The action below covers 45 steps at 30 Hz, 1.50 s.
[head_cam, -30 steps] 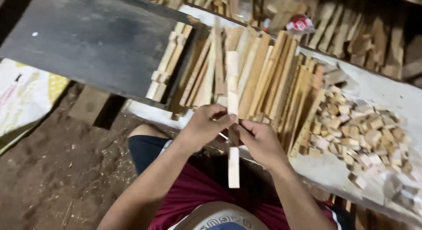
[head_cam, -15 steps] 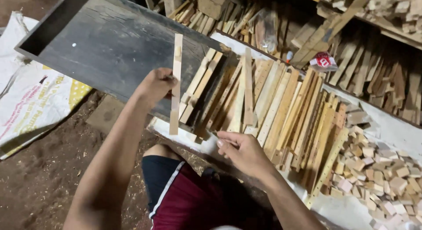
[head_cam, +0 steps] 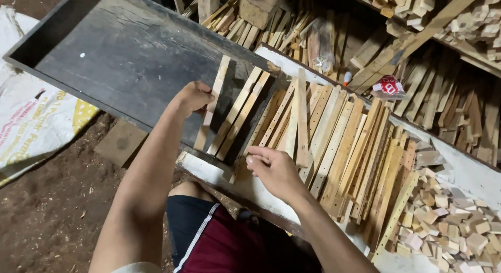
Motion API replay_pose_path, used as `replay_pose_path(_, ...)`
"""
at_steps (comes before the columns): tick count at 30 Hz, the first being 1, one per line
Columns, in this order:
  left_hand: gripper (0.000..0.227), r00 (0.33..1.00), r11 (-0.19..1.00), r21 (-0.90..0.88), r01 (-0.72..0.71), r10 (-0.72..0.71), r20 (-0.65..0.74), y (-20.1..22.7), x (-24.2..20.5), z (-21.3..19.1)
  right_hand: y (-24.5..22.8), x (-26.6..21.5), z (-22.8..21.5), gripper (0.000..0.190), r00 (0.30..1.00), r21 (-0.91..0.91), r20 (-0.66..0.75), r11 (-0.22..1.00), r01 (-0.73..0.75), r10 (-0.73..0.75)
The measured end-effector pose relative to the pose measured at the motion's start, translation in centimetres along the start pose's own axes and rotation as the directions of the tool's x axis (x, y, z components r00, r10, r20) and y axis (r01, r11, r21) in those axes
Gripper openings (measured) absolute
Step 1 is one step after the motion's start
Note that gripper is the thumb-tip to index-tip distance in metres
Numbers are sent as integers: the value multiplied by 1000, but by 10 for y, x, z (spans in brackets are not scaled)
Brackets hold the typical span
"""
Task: The person sits on the floor at a low workbench and assembles wooden parts, picking small wooden blocks from a pile and fitting them onto long slotted wooden slats one at a time, then placing the assembled slat into a tray. The person repeats this fitting cycle across multiple slats.
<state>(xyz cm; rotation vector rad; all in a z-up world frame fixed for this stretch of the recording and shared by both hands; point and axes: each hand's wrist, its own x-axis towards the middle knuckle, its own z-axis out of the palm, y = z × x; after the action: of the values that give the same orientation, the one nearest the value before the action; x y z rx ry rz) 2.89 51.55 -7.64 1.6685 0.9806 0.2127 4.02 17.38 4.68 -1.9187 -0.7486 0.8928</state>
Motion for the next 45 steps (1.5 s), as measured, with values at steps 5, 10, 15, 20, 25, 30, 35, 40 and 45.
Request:
replay_pose_path(5, 49, 999, 993, 118, 27, -31, 39, 6, -2, 1, 0, 24, 9, 45, 992, -26, 0, 992, -125, 125)
replay_pose_path(10, 42, 997, 973, 223, -60, 45, 69, 11, -4, 9, 14, 49, 14, 46, 991, -24, -4, 991, -135, 135)
replay_pose_path(15, 35, 996, 969, 230, -92, 91, 17, 7, 4, 18, -5, 46, 15, 43, 992, -10, 9, 992, -129, 129)
replay_pose_path(20, 29, 997, 909, 413, -58, 77, -29, 11, 12, 21, 7, 46, 17, 42, 994, 7, 7, 994, -111, 111)
replay_pose_path(25, 15, 992, 865, 502, -9, 69, -102, -2, 35, 27, -5, 28, 11, 42, 993, 36, 18, 993, -116, 116)
replay_pose_path(30, 33, 997, 842, 536, -60, 81, -17, 17, 11, 28, -3, 20, 9, 40, 996, 81, 21, 993, -87, 85)
replay_pose_path(35, 39, 995, 834, 545, -93, 95, 25, 11, 16, 38, 4, 20, 10, 39, 998, 124, 12, 991, -57, 56)
replay_pose_path(40, 36, 989, 832, 535, -144, 139, 50, 12, 11, 39, -1, 16, 6, 39, 998, 116, 6, 992, -56, 56)
replay_pose_path(45, 30, 986, 856, 490, -165, 146, 77, 18, 3, 43, 5, 15, 6, 36, 999, 95, 6, 994, -46, 46)
